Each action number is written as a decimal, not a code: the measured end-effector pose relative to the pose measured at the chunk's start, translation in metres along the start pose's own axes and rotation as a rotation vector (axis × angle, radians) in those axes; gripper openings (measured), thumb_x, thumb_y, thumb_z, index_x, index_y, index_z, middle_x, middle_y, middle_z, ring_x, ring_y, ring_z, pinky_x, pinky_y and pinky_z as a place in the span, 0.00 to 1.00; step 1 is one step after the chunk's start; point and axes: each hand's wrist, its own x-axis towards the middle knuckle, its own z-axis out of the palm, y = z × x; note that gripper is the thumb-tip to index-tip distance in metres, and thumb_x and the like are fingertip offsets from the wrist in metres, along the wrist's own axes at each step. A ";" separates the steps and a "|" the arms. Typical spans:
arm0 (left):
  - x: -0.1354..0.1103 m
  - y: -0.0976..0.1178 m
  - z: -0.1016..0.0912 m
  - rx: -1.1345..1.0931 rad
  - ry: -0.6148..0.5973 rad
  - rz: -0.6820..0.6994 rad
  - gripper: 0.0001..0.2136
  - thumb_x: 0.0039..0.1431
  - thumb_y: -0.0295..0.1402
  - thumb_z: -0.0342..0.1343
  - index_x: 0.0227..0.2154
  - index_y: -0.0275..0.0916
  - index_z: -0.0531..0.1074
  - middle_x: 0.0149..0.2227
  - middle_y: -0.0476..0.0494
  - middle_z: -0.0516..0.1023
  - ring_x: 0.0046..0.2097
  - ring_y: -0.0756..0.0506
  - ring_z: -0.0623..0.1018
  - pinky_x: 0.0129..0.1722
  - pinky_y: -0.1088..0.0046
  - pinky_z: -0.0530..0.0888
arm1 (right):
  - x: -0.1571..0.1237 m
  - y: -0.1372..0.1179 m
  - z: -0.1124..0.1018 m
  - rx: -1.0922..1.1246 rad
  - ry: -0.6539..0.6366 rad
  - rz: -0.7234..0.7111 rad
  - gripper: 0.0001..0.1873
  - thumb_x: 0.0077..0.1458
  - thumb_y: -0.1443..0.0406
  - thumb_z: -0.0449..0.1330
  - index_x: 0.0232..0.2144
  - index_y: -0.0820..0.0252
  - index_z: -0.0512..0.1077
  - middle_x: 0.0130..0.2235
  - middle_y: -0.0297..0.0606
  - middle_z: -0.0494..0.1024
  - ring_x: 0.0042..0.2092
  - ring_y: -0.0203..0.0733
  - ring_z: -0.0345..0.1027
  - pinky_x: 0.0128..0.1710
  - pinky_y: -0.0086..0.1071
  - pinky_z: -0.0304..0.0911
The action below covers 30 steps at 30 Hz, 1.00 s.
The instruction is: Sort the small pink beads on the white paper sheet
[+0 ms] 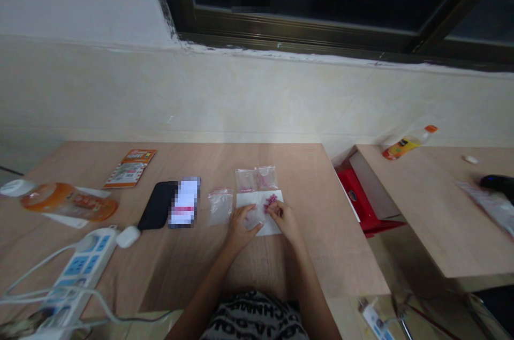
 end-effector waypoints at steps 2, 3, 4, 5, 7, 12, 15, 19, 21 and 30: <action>0.000 0.000 0.000 0.000 0.005 -0.001 0.25 0.43 0.31 0.65 0.48 0.42 0.70 0.45 0.43 0.78 0.47 0.40 0.77 0.49 0.54 0.73 | -0.001 -0.001 -0.003 -0.128 0.042 0.053 0.10 0.54 0.59 0.59 0.32 0.58 0.75 0.22 0.30 0.70 0.25 0.35 0.63 0.27 0.26 0.54; 0.000 0.000 0.000 -0.002 0.006 -0.003 0.25 0.43 0.31 0.65 0.48 0.42 0.70 0.45 0.43 0.78 0.47 0.40 0.77 0.49 0.54 0.73 | -0.001 -0.002 -0.004 -0.193 0.057 0.083 0.09 0.53 0.59 0.59 0.32 0.57 0.75 0.22 0.30 0.70 0.25 0.35 0.63 0.27 0.26 0.54; 0.000 0.000 0.000 -0.004 0.006 -0.005 0.25 0.43 0.31 0.65 0.48 0.42 0.70 0.46 0.43 0.78 0.47 0.40 0.77 0.49 0.54 0.73 | -0.002 -0.004 -0.005 -0.249 0.064 0.108 0.08 0.53 0.59 0.60 0.32 0.56 0.75 0.22 0.30 0.70 0.25 0.35 0.63 0.26 0.26 0.53; 0.000 0.000 0.000 -0.005 0.006 -0.006 0.25 0.43 0.32 0.66 0.48 0.43 0.70 0.45 0.43 0.78 0.47 0.40 0.77 0.49 0.53 0.73 | -0.003 -0.006 -0.005 -0.291 0.066 0.125 0.08 0.53 0.59 0.60 0.32 0.56 0.75 0.23 0.30 0.71 0.25 0.35 0.64 0.26 0.26 0.52; 0.000 0.001 0.000 -0.008 0.001 -0.011 0.26 0.43 0.32 0.66 0.48 0.43 0.70 0.45 0.42 0.78 0.47 0.39 0.77 0.49 0.53 0.72 | -0.004 -0.009 -0.005 -0.341 0.065 0.136 0.07 0.53 0.59 0.61 0.32 0.55 0.75 0.23 0.30 0.71 0.26 0.36 0.65 0.26 0.26 0.51; 0.000 0.001 -0.001 -0.014 -0.013 -0.032 0.25 0.43 0.32 0.65 0.48 0.42 0.70 0.45 0.42 0.78 0.46 0.40 0.77 0.50 0.54 0.71 | -0.004 -0.007 -0.002 -0.361 0.066 0.106 0.08 0.53 0.59 0.60 0.32 0.55 0.75 0.23 0.30 0.72 0.26 0.35 0.65 0.26 0.26 0.51; 0.000 0.000 0.000 -0.016 -0.014 -0.034 0.25 0.44 0.32 0.66 0.48 0.42 0.70 0.46 0.42 0.78 0.47 0.40 0.76 0.50 0.54 0.71 | -0.004 -0.005 -0.002 -0.340 0.073 0.103 0.08 0.54 0.58 0.60 0.31 0.56 0.76 0.23 0.31 0.72 0.26 0.35 0.65 0.26 0.26 0.52; 0.000 -0.002 0.001 -0.018 -0.008 -0.029 0.25 0.44 0.32 0.65 0.48 0.42 0.70 0.46 0.41 0.78 0.47 0.40 0.76 0.49 0.54 0.71 | -0.004 -0.002 -0.002 -0.306 0.068 0.105 0.11 0.54 0.57 0.59 0.32 0.55 0.76 0.22 0.31 0.71 0.25 0.35 0.65 0.26 0.26 0.52; 0.000 -0.002 0.001 -0.015 -0.005 -0.032 0.25 0.43 0.32 0.66 0.48 0.42 0.71 0.46 0.41 0.78 0.46 0.40 0.76 0.50 0.54 0.71 | -0.004 0.002 -0.002 -0.273 0.071 0.106 0.12 0.54 0.56 0.58 0.32 0.56 0.76 0.22 0.31 0.71 0.25 0.35 0.64 0.25 0.26 0.52; 0.001 -0.001 0.000 -0.020 -0.005 -0.022 0.25 0.44 0.33 0.66 0.48 0.42 0.71 0.45 0.41 0.78 0.45 0.40 0.77 0.48 0.54 0.73 | 0.001 0.004 0.002 0.093 0.068 0.035 0.17 0.52 0.53 0.57 0.29 0.61 0.75 0.20 0.31 0.66 0.24 0.35 0.58 0.24 0.26 0.53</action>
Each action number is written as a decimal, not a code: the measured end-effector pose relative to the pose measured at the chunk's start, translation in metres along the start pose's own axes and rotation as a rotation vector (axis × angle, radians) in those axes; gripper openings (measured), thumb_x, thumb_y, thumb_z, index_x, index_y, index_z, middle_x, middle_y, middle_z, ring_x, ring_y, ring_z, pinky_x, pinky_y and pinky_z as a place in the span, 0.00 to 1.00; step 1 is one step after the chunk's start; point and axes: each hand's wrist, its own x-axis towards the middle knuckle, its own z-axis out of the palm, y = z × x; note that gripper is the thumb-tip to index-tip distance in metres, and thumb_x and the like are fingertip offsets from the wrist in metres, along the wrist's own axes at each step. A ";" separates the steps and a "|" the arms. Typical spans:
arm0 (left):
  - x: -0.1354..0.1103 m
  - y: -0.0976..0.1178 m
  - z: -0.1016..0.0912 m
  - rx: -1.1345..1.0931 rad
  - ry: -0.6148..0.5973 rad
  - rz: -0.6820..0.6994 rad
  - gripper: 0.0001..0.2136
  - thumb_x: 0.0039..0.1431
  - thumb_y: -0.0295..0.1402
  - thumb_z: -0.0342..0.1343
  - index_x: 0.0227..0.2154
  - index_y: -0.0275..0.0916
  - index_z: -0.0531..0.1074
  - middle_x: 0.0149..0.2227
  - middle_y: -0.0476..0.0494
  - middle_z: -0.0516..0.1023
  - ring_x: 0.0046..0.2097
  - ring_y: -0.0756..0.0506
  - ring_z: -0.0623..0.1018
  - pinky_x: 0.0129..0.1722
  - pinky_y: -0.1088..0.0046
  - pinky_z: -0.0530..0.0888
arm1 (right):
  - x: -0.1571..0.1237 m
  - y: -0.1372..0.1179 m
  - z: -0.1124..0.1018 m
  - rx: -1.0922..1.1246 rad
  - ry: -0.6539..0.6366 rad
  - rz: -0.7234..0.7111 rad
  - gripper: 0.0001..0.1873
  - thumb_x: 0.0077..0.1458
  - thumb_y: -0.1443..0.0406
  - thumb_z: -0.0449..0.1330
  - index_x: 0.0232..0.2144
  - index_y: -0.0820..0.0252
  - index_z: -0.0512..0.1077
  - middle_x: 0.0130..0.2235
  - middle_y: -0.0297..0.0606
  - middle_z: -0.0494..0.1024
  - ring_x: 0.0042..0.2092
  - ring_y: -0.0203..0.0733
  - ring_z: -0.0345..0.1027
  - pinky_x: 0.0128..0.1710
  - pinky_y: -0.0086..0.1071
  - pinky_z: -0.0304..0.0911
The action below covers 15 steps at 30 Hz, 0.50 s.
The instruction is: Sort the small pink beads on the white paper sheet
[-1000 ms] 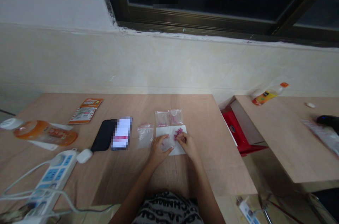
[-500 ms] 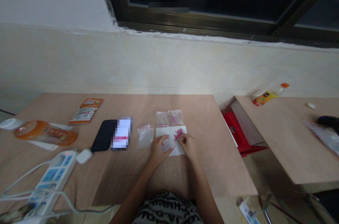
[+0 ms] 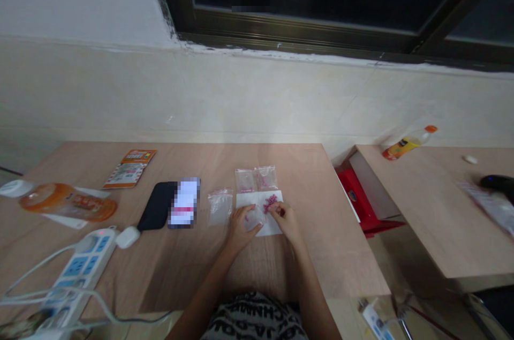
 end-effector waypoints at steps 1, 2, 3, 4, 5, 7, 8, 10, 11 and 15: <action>0.000 -0.001 0.000 -0.001 -0.004 0.002 0.25 0.44 0.33 0.65 0.48 0.42 0.71 0.45 0.41 0.78 0.45 0.40 0.77 0.48 0.54 0.73 | 0.000 -0.002 0.001 0.029 -0.012 -0.002 0.18 0.52 0.52 0.58 0.29 0.61 0.75 0.20 0.31 0.66 0.24 0.35 0.58 0.24 0.26 0.53; 0.000 -0.001 0.000 -0.002 -0.008 0.005 0.25 0.44 0.34 0.65 0.48 0.42 0.70 0.45 0.41 0.78 0.45 0.40 0.77 0.48 0.54 0.73 | -0.001 -0.003 0.002 0.049 -0.032 -0.005 0.18 0.52 0.52 0.58 0.28 0.61 0.75 0.21 0.31 0.66 0.24 0.35 0.58 0.24 0.27 0.53; 0.000 -0.002 0.001 -0.002 -0.011 0.006 0.25 0.45 0.34 0.65 0.49 0.42 0.70 0.45 0.41 0.78 0.44 0.40 0.77 0.48 0.54 0.73 | -0.002 -0.005 0.002 0.063 -0.058 -0.009 0.18 0.52 0.52 0.59 0.29 0.61 0.75 0.21 0.31 0.67 0.24 0.35 0.58 0.25 0.27 0.53; 0.000 -0.002 0.001 -0.001 -0.013 0.005 0.25 0.44 0.34 0.65 0.49 0.42 0.70 0.45 0.41 0.78 0.44 0.40 0.77 0.48 0.55 0.73 | -0.003 -0.007 0.003 0.071 -0.089 -0.016 0.18 0.52 0.52 0.59 0.29 0.61 0.75 0.21 0.31 0.68 0.24 0.35 0.59 0.25 0.27 0.53; 0.000 -0.002 0.001 -0.001 -0.016 0.002 0.25 0.44 0.34 0.65 0.48 0.42 0.70 0.45 0.41 0.78 0.45 0.40 0.77 0.48 0.55 0.73 | -0.004 -0.008 0.004 0.075 -0.121 -0.025 0.18 0.53 0.52 0.59 0.29 0.61 0.75 0.22 0.32 0.69 0.24 0.35 0.59 0.25 0.27 0.54; 0.000 -0.001 0.001 0.003 -0.022 -0.010 0.25 0.44 0.34 0.65 0.48 0.42 0.70 0.46 0.41 0.78 0.45 0.40 0.77 0.49 0.56 0.72 | -0.005 -0.010 0.004 0.084 -0.161 -0.043 0.18 0.54 0.52 0.59 0.29 0.61 0.75 0.23 0.32 0.71 0.25 0.35 0.61 0.27 0.27 0.55; 0.000 -0.001 0.001 0.004 -0.022 -0.014 0.25 0.44 0.34 0.65 0.48 0.42 0.70 0.46 0.41 0.78 0.46 0.40 0.77 0.49 0.56 0.72 | -0.005 -0.009 0.003 0.088 -0.164 -0.047 0.18 0.54 0.52 0.59 0.29 0.61 0.76 0.24 0.33 0.72 0.26 0.35 0.61 0.27 0.27 0.55; 0.000 0.001 0.000 0.002 -0.019 -0.013 0.25 0.44 0.34 0.65 0.48 0.42 0.70 0.46 0.41 0.78 0.46 0.40 0.77 0.49 0.55 0.72 | -0.003 -0.006 0.001 0.081 -0.139 -0.044 0.17 0.54 0.53 0.58 0.29 0.61 0.76 0.24 0.33 0.72 0.26 0.36 0.62 0.27 0.27 0.56; 0.000 0.002 -0.001 0.001 -0.016 -0.011 0.24 0.44 0.33 0.65 0.48 0.42 0.70 0.45 0.41 0.78 0.46 0.40 0.77 0.49 0.55 0.72 | -0.002 -0.004 0.000 0.064 -0.118 -0.039 0.17 0.53 0.53 0.59 0.29 0.61 0.76 0.23 0.33 0.71 0.25 0.36 0.61 0.27 0.27 0.55; 0.000 0.002 -0.001 -0.002 -0.005 0.006 0.24 0.44 0.32 0.66 0.47 0.42 0.71 0.45 0.41 0.79 0.46 0.40 0.77 0.47 0.55 0.73 | 0.000 0.008 -0.006 -0.077 -0.019 -0.014 0.12 0.52 0.58 0.58 0.31 0.60 0.76 0.22 0.31 0.68 0.25 0.36 0.62 0.27 0.27 0.56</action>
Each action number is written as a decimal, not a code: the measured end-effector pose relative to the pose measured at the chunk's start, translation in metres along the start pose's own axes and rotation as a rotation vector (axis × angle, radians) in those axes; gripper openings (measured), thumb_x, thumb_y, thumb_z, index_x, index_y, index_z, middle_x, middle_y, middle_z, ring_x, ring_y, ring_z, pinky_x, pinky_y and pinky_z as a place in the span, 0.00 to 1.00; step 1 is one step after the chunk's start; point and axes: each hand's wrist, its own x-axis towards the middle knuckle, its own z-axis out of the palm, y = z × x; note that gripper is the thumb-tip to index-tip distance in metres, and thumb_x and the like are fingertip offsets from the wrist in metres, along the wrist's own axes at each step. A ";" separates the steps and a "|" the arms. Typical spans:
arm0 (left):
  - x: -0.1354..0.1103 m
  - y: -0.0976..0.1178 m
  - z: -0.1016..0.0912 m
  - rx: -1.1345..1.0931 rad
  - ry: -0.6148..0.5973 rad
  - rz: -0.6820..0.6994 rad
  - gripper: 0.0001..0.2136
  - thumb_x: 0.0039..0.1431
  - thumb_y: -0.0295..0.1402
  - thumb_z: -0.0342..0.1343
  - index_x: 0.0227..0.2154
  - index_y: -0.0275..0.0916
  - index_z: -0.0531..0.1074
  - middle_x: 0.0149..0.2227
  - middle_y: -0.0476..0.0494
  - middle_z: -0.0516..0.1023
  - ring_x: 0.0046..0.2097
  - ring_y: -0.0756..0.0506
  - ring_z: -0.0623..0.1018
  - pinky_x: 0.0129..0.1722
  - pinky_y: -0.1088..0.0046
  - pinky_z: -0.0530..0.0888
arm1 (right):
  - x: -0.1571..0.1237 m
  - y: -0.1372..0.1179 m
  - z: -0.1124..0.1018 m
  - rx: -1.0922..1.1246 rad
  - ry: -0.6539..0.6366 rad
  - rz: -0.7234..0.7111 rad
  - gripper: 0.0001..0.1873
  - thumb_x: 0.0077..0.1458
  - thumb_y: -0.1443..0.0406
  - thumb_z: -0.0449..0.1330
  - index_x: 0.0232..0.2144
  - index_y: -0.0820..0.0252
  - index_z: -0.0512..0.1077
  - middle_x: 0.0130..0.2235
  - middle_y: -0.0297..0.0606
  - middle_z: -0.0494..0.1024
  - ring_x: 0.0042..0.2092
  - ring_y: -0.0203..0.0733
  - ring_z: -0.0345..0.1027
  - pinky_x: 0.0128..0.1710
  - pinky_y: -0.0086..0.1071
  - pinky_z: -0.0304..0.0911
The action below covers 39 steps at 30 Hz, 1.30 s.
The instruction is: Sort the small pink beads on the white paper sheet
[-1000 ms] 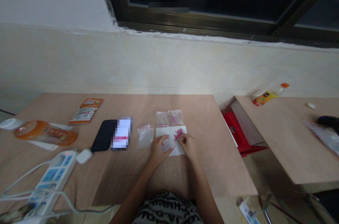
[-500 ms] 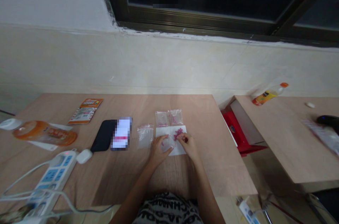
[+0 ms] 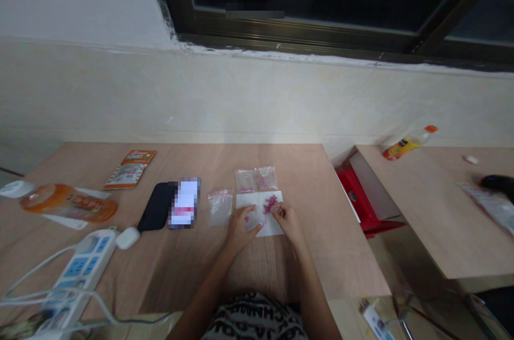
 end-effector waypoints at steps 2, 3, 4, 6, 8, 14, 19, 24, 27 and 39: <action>0.000 0.000 0.000 0.006 0.006 0.007 0.25 0.43 0.31 0.66 0.47 0.42 0.70 0.45 0.41 0.79 0.46 0.39 0.77 0.47 0.54 0.73 | -0.001 0.005 -0.001 -0.081 0.026 0.025 0.10 0.52 0.60 0.58 0.32 0.59 0.76 0.22 0.31 0.68 0.25 0.36 0.63 0.28 0.27 0.56; 0.000 -0.001 0.000 0.011 0.008 0.010 0.25 0.43 0.31 0.66 0.47 0.42 0.70 0.45 0.41 0.79 0.46 0.39 0.77 0.47 0.54 0.73 | -0.001 0.006 -0.001 -0.118 0.029 0.038 0.10 0.52 0.61 0.59 0.33 0.59 0.77 0.22 0.30 0.68 0.25 0.36 0.63 0.28 0.27 0.56; 0.000 -0.001 0.000 0.017 0.009 0.010 0.25 0.43 0.31 0.66 0.47 0.42 0.70 0.45 0.41 0.79 0.46 0.39 0.77 0.48 0.54 0.72 | -0.002 0.007 -0.001 -0.152 0.026 0.051 0.10 0.52 0.62 0.59 0.34 0.58 0.77 0.22 0.30 0.69 0.25 0.36 0.64 0.28 0.27 0.56; 0.000 -0.001 0.001 0.023 0.008 0.006 0.25 0.42 0.31 0.66 0.47 0.42 0.71 0.45 0.42 0.79 0.46 0.39 0.77 0.48 0.54 0.72 | -0.004 0.006 0.000 -0.206 0.015 0.068 0.09 0.52 0.62 0.59 0.35 0.57 0.77 0.22 0.29 0.69 0.25 0.36 0.64 0.28 0.26 0.56; 0.000 -0.001 0.001 0.022 0.006 -0.003 0.25 0.42 0.32 0.66 0.47 0.42 0.71 0.45 0.42 0.79 0.47 0.39 0.77 0.49 0.54 0.72 | -0.005 0.004 0.001 -0.246 0.011 0.077 0.08 0.52 0.62 0.60 0.35 0.56 0.76 0.22 0.29 0.70 0.26 0.36 0.65 0.28 0.26 0.55; 0.000 -0.001 0.001 0.010 0.010 -0.008 0.24 0.43 0.32 0.66 0.47 0.43 0.71 0.45 0.42 0.79 0.47 0.39 0.77 0.49 0.54 0.72 | -0.004 -0.002 0.001 -0.312 -0.003 0.095 0.07 0.53 0.62 0.59 0.33 0.55 0.77 0.23 0.31 0.72 0.26 0.35 0.65 0.27 0.26 0.53; -0.001 0.000 0.000 0.008 -0.008 -0.022 0.25 0.43 0.32 0.66 0.48 0.42 0.70 0.45 0.42 0.78 0.47 0.40 0.76 0.50 0.55 0.72 | -0.004 -0.002 0.002 -0.296 -0.008 0.095 0.09 0.54 0.61 0.58 0.33 0.56 0.77 0.23 0.31 0.71 0.26 0.35 0.65 0.27 0.25 0.54; -0.001 -0.001 0.001 0.014 -0.009 -0.020 0.25 0.43 0.32 0.66 0.48 0.42 0.71 0.45 0.42 0.78 0.47 0.39 0.76 0.50 0.54 0.71 | -0.004 -0.001 0.002 -0.293 -0.001 0.086 0.09 0.53 0.61 0.58 0.32 0.56 0.77 0.22 0.31 0.71 0.26 0.36 0.65 0.28 0.25 0.54; -0.001 -0.003 0.002 0.004 -0.004 -0.010 0.25 0.43 0.31 0.66 0.47 0.42 0.71 0.45 0.42 0.78 0.47 0.39 0.76 0.49 0.54 0.72 | -0.004 0.000 0.001 -0.241 0.000 0.082 0.10 0.53 0.61 0.58 0.33 0.57 0.77 0.22 0.31 0.70 0.25 0.36 0.64 0.27 0.26 0.54; -0.001 -0.006 0.003 -0.003 0.010 0.018 0.25 0.44 0.33 0.65 0.48 0.43 0.70 0.45 0.42 0.78 0.47 0.39 0.76 0.49 0.55 0.72 | -0.001 -0.009 0.001 0.132 -0.059 0.026 0.15 0.50 0.55 0.60 0.29 0.62 0.75 0.21 0.29 0.64 0.23 0.35 0.58 0.25 0.27 0.53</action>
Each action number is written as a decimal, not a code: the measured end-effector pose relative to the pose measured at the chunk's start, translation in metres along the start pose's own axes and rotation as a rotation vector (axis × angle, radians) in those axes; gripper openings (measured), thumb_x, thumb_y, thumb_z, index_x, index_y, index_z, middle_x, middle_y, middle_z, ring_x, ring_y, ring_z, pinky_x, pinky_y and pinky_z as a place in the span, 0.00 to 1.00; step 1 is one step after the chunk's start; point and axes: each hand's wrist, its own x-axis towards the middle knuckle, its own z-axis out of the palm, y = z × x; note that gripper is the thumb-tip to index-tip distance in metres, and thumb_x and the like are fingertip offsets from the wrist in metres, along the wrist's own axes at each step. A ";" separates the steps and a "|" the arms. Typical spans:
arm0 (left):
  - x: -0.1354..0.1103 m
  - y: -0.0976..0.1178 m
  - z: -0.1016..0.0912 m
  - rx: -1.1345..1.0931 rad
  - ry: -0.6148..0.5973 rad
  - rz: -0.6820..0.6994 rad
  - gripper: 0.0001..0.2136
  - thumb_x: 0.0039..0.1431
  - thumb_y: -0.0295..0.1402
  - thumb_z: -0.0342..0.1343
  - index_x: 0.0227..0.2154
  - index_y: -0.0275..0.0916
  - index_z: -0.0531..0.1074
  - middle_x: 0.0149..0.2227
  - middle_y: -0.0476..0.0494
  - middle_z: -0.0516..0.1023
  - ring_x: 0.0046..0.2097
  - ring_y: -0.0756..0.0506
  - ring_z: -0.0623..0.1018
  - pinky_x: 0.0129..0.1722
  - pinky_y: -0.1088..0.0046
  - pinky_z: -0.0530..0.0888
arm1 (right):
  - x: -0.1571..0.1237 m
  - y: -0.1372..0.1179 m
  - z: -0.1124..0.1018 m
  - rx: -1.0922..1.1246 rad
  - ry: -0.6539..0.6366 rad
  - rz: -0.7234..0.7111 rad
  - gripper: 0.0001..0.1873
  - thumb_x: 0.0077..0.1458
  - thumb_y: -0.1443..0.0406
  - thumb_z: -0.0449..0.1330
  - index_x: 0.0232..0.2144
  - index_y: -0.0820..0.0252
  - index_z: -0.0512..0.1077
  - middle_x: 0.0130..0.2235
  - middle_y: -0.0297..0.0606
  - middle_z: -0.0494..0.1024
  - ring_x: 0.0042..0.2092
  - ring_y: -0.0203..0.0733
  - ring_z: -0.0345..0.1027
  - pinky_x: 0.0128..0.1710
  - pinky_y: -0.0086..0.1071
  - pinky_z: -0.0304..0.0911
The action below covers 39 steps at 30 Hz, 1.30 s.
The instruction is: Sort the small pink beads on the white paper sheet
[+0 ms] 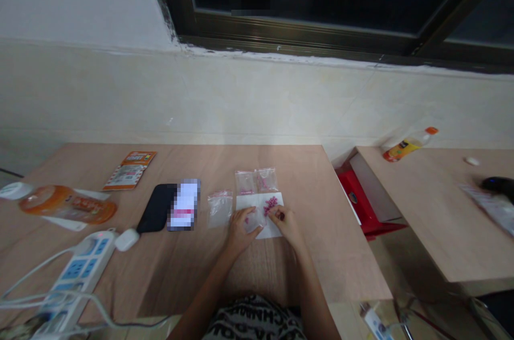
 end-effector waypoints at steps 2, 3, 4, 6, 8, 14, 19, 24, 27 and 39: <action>0.000 -0.001 0.000 0.004 0.001 0.011 0.25 0.44 0.33 0.65 0.48 0.43 0.70 0.45 0.42 0.78 0.47 0.40 0.77 0.49 0.54 0.73 | -0.001 -0.003 0.002 0.030 -0.047 -0.018 0.16 0.50 0.54 0.61 0.29 0.62 0.75 0.21 0.30 0.65 0.24 0.34 0.58 0.26 0.27 0.53; 0.000 -0.001 0.000 0.007 0.001 0.014 0.25 0.44 0.33 0.65 0.48 0.43 0.70 0.45 0.42 0.78 0.46 0.40 0.77 0.48 0.54 0.73 | -0.001 -0.004 0.003 0.038 -0.073 -0.028 0.15 0.50 0.54 0.61 0.29 0.62 0.75 0.22 0.30 0.66 0.25 0.35 0.58 0.26 0.27 0.53; 0.000 -0.001 0.000 0.011 0.002 0.015 0.25 0.44 0.33 0.65 0.48 0.43 0.70 0.45 0.43 0.78 0.46 0.40 0.77 0.48 0.54 0.73 | -0.002 -0.004 0.004 0.043 -0.098 -0.036 0.16 0.51 0.54 0.60 0.29 0.62 0.75 0.23 0.31 0.68 0.26 0.35 0.59 0.27 0.27 0.54; 0.000 -0.001 0.000 0.018 0.005 0.016 0.25 0.44 0.32 0.65 0.48 0.43 0.70 0.45 0.43 0.78 0.46 0.40 0.77 0.48 0.53 0.73 | -0.003 -0.004 0.004 0.048 -0.118 -0.042 0.16 0.53 0.54 0.59 0.29 0.62 0.75 0.24 0.32 0.69 0.27 0.35 0.60 0.28 0.28 0.54; 0.000 0.000 0.000 0.021 0.002 0.016 0.24 0.45 0.33 0.65 0.48 0.43 0.69 0.45 0.44 0.78 0.47 0.40 0.77 0.48 0.53 0.73 | -0.002 -0.002 0.004 0.045 -0.093 -0.041 0.17 0.53 0.53 0.58 0.29 0.62 0.75 0.23 0.32 0.69 0.26 0.35 0.60 0.28 0.28 0.54; -0.001 0.000 0.001 0.036 0.012 0.008 0.25 0.43 0.32 0.66 0.47 0.42 0.71 0.45 0.42 0.78 0.46 0.40 0.77 0.48 0.54 0.73 | 0.001 0.006 0.002 -0.144 0.073 -0.011 0.14 0.54 0.56 0.57 0.30 0.60 0.75 0.21 0.30 0.67 0.24 0.35 0.60 0.25 0.27 0.52; 0.000 0.003 -0.001 0.023 0.014 0.007 0.25 0.43 0.32 0.66 0.47 0.43 0.71 0.44 0.42 0.79 0.46 0.39 0.77 0.48 0.53 0.74 | 0.001 0.005 0.006 -0.385 0.171 0.075 0.12 0.54 0.56 0.58 0.31 0.57 0.75 0.22 0.31 0.71 0.24 0.36 0.64 0.26 0.26 0.52; 0.000 0.007 -0.004 0.032 0.005 -0.013 0.24 0.43 0.33 0.65 0.48 0.43 0.71 0.44 0.43 0.79 0.46 0.40 0.77 0.49 0.54 0.73 | 0.001 0.002 0.008 -0.447 0.179 0.089 0.11 0.55 0.56 0.58 0.32 0.56 0.75 0.23 0.32 0.73 0.25 0.35 0.66 0.26 0.26 0.52; 0.001 0.008 -0.005 0.031 -0.013 -0.032 0.24 0.44 0.33 0.65 0.48 0.42 0.71 0.44 0.42 0.79 0.46 0.40 0.77 0.49 0.55 0.73 | 0.001 0.003 0.008 -0.434 0.176 0.064 0.11 0.55 0.57 0.58 0.32 0.56 0.76 0.23 0.32 0.74 0.25 0.36 0.66 0.26 0.26 0.53; 0.001 0.007 -0.004 0.026 -0.007 -0.011 0.25 0.43 0.32 0.66 0.48 0.42 0.71 0.45 0.42 0.79 0.47 0.40 0.77 0.49 0.54 0.73 | 0.002 0.006 0.009 -0.387 0.210 0.045 0.11 0.53 0.56 0.60 0.30 0.56 0.76 0.22 0.32 0.73 0.25 0.36 0.65 0.26 0.27 0.53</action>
